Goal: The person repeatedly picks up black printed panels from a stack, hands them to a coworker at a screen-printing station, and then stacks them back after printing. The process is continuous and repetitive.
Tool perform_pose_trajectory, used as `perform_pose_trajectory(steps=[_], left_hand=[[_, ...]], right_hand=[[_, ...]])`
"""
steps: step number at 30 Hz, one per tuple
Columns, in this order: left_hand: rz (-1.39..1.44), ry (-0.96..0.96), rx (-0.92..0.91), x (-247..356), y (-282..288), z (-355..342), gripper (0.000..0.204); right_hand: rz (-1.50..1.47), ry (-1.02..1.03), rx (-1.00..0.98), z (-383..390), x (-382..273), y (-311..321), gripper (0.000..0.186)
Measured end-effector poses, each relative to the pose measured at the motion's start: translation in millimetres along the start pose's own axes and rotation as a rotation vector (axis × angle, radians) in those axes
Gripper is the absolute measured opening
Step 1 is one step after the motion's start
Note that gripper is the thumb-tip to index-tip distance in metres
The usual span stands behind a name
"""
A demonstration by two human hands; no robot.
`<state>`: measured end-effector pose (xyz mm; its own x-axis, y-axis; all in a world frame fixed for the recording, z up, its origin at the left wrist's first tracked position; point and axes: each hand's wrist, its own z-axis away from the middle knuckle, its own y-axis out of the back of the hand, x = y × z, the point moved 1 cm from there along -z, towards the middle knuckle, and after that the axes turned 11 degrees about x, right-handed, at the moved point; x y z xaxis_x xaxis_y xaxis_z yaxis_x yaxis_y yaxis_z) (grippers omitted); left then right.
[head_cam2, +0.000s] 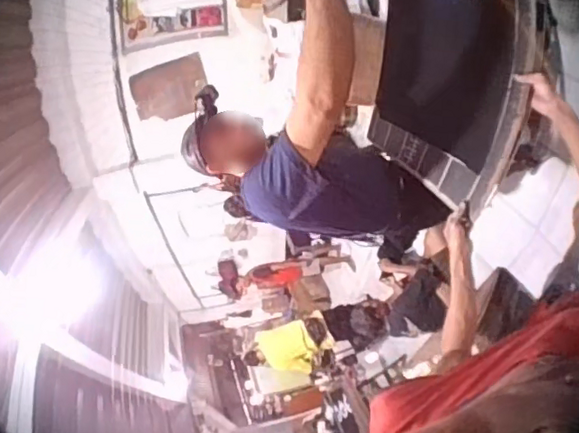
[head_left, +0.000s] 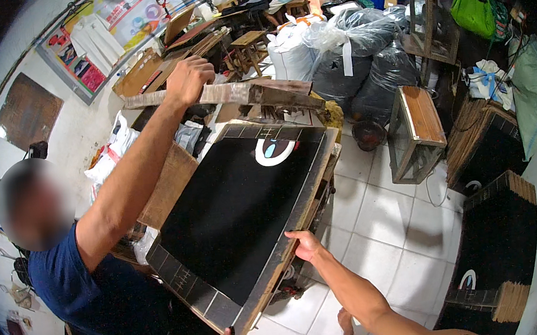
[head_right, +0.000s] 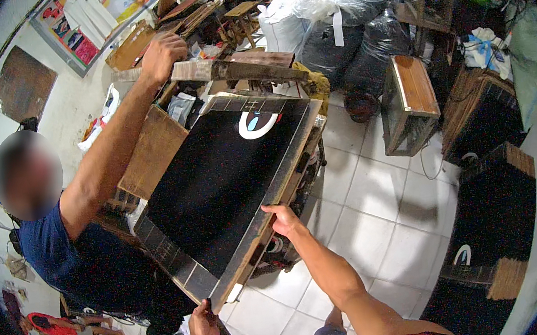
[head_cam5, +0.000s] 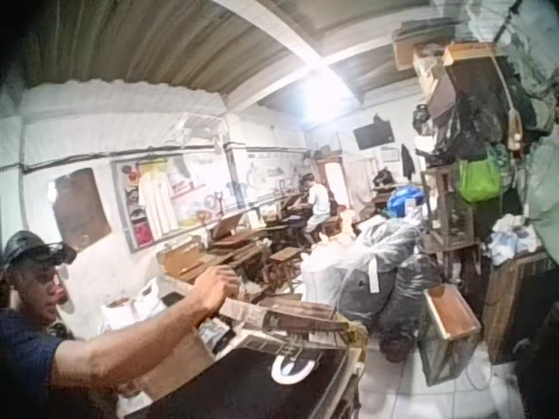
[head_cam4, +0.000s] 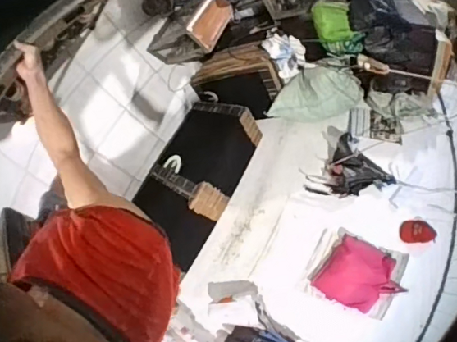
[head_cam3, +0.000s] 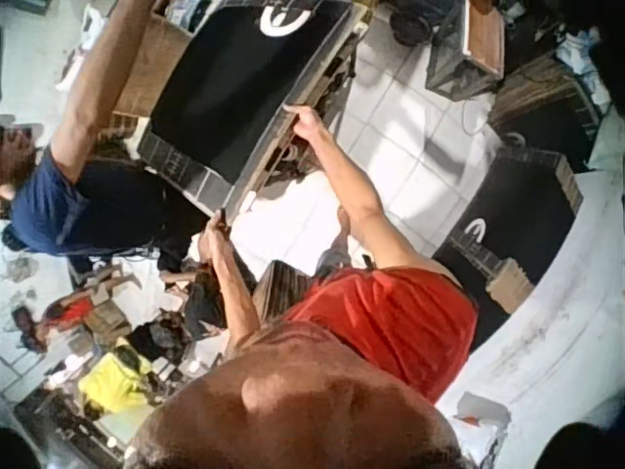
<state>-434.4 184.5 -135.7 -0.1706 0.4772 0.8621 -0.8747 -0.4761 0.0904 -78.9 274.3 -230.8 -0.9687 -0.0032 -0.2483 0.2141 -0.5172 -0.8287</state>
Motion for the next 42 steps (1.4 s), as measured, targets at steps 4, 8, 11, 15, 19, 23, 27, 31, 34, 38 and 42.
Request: perform_pose_trajectory(steps=[4, 8, 11, 15, 19, 23, 27, 31, 34, 38, 42], left_hand=[[-0.121, -0.222, -0.006, 19.5, 27.6, 13.4, 0.023], [-0.129, -0.570, 0.117, 32.7, 19.4, 38.2, 0.043], [-0.274, -0.740, -0.106, 38.1, -16.6, 78.5, 0.042], [-0.421, -0.856, -0.356, 24.7, -90.6, 161.0, 0.048], [-0.487, -0.982, -0.671, 19.8, -166.5, 249.7, 0.053], [-0.504, -1.165, -0.826, 43.0, -248.4, 329.0, 0.059], [-0.416, -1.394, -0.831, 90.8, -310.3, 408.2, 0.070], [-0.468, -1.402, -0.924, 145.8, -345.3, 487.3, 0.068], [-0.625, -1.502, -1.042, 167.2, -347.3, 536.1, 0.056], [-0.354, -1.262, -1.288, 149.7, -305.3, 567.3, 0.052], [-0.431, -1.561, -1.359, 113.0, -246.4, 589.9, 0.053]], right_hand=[[0.060, 0.076, 0.138, 80.5, -13.9, 31.1, 0.023], [0.018, 0.176, 0.146, 217.5, -36.8, 83.4, 0.032], [-0.037, 0.219, 0.132, 322.2, -56.3, 126.4, 0.034], [-0.085, 0.358, 0.198, 444.6, -75.8, 182.0, 0.044], [-0.149, 0.509, 0.208, 546.3, -78.3, 234.2, 0.049], [-0.283, 0.639, 0.153, 618.7, -79.9, 281.4, 0.055], [-0.364, 0.772, 0.159, 666.4, -78.3, 309.3, 0.058], [-0.361, 1.018, 0.005, 694.1, -61.4, 316.8, 0.056], [-0.282, 1.096, 0.017, 700.4, -35.8, 323.0, 0.053], [-0.369, 0.896, 0.232, 689.1, 28.0, 344.9, 0.052], [0.353, 0.534, 0.576, 676.6, 99.5, 363.7, 0.027]])
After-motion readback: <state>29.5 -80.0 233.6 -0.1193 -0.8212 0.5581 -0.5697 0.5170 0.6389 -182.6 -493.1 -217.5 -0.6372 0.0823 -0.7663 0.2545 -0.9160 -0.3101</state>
